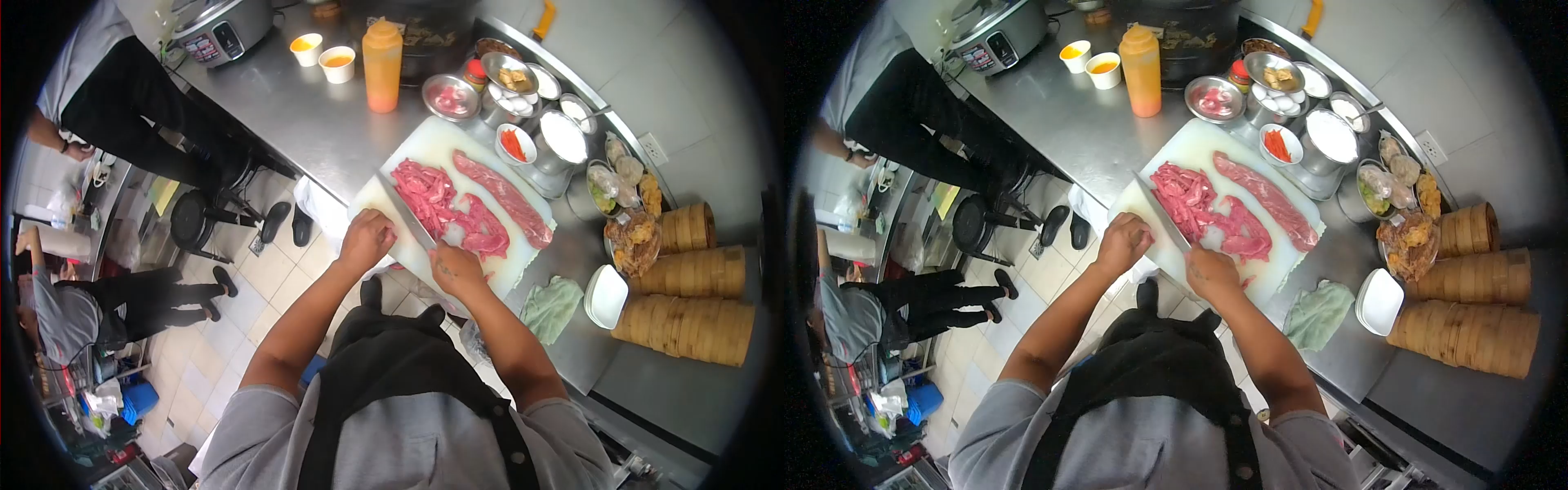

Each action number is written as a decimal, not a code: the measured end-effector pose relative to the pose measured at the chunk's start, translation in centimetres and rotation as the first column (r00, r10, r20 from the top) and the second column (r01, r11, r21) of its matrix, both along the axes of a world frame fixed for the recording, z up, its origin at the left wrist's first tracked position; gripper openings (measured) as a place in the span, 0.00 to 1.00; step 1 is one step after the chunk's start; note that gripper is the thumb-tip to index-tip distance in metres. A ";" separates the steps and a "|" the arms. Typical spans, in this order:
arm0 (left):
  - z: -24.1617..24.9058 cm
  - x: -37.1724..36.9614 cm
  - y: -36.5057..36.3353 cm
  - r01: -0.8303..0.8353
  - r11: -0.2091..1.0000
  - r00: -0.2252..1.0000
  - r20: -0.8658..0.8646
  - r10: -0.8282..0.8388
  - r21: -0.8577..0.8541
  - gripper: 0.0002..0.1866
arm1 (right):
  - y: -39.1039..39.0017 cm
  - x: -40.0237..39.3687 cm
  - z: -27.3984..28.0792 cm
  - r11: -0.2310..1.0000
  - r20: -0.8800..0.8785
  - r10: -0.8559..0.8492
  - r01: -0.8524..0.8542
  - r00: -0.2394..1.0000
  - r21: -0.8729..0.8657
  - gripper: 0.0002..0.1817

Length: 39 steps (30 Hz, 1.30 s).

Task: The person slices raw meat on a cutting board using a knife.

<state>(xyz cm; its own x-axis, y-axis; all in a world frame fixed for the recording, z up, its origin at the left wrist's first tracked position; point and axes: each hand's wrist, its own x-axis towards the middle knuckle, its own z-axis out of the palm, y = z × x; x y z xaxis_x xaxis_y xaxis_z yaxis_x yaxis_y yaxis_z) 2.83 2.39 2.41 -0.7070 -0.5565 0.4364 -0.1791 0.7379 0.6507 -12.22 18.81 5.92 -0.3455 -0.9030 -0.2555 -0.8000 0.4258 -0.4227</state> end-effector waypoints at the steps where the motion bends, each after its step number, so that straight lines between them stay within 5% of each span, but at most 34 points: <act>1: 1.3 -0.4 0.3 -0.026 0.999 0.999 -0.024 0.025 -0.040 0.07 | 0.8 0.2 0.7 1.000 -0.002 -0.011 0.011 1.000 -0.002 0.16; 3: 3.7 -2.9 1.3 -0.009 0.999 1.000 -0.023 0.009 -0.031 0.08 | 2.8 0.6 2.0 0.998 -0.078 -0.030 0.035 0.997 0.060 0.15; 5: 5.9 -7.1 1.7 0.278 0.955 0.954 -0.084 -0.286 -0.100 0.09 | 4.1 1.4 0.9 0.999 -0.117 -0.030 0.033 0.993 0.020 0.15; 7: 5.6 -11.2 2.6 0.452 0.887 0.887 0.149 -0.436 -0.098 0.12 | 4.5 2.7 0.9 0.998 -0.068 0.013 -0.018 0.998 -0.060 0.15; 8: 4.8 -12.9 3.2 0.456 0.884 0.886 0.148 -0.439 -0.104 0.12 | 4.4 3.2 1.3 0.998 -0.038 0.021 -0.023 0.999 -0.053 0.14; 10: 2.8 -15.3 3.9 0.496 0.867 0.767 0.494 -0.410 -0.051 0.14 | 4.5 4.1 1.2 0.998 -0.027 0.025 -0.026 0.999 -0.061 0.14; 14: 1.5 -16.9 4.6 0.513 0.853 0.710 0.607 -0.358 -0.098 0.17 | 5.5 4.6 2.3 0.999 0.005 0.019 -0.019 1.000 -0.044 0.12; 16: 3.2 -16.9 4.5 0.564 0.825 0.576 0.733 -0.362 -0.036 0.17 | 5.8 4.7 2.7 0.999 0.014 0.032 -0.032 0.999 -0.030 0.11; 20: 2.5 -15.4 4.0 0.542 0.821 0.784 0.458 -0.419 -0.178 0.12 | 5.7 4.6 2.7 0.996 0.079 0.047 -0.041 0.996 -0.082 0.12; 22: 6.3 -14.3 4.2 0.340 0.882 0.811 0.374 -0.450 0.325 0.05 | 5.3 4.5 2.2 0.997 0.108 0.048 -0.041 0.993 -0.071 0.14; 23: 6.7 -13.7 4.0 0.330 0.885 0.813 0.377 -0.443 0.329 0.05 | 4.9 4.4 1.8 0.999 0.098 0.046 -0.044 0.994 -0.014 0.14; 25: 7.3 -12.3 3.0 0.369 0.753 0.920 -0.097 -0.381 0.545 0.06 | 4.0 4.0 1.5 0.997 0.092 0.054 -0.059 0.994 0.045 0.14; 31: 10.1 -5.8 -0.3 0.110 0.795 0.967 -0.248 0.052 0.596 0.09 | 2.0 0.8 1.6 0.993 0.059 -0.018 0.011 0.998 0.115 0.19; 35: 7.3 -2.7 0.4 0.013 0.704 0.958 -0.210 0.194 0.711 0.12 | 1.5 -0.8 1.8 0.994 0.039 -0.054 0.050 0.998 0.102 0.20; 37: 4.4 -1.6 0.7 -0.381 0.492 0.923 0.292 0.250 0.783 0.15 | 1.8 -0.8 1.8 0.996 0.052 -0.037 0.032 0.998 0.088 0.20; 38: 2.1 -0.9 1.0 -0.383 0.486 0.922 0.292 0.255 0.785 0.15 | 2.0 -0.7 1.6 0.998 0.044 -0.033 0.031 0.998 0.054 0.19; 39: -0.4 -0.2 1.2 -0.451 0.675 0.891 0.245 0.383 0.583 0.15 | 2.1 -0.7 1.4 0.999 0.036 -0.031 0.030 0.999 0.019 0.19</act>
<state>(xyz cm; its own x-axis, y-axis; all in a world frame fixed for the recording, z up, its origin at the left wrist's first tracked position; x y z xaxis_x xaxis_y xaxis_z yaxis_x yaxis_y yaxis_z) 2.66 3.63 1.98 -0.3532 -0.9218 -0.1601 -0.4548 0.0196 0.8904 -12.91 20.90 7.36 -0.3632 -0.8871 -0.2848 -0.7706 0.4578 -0.4433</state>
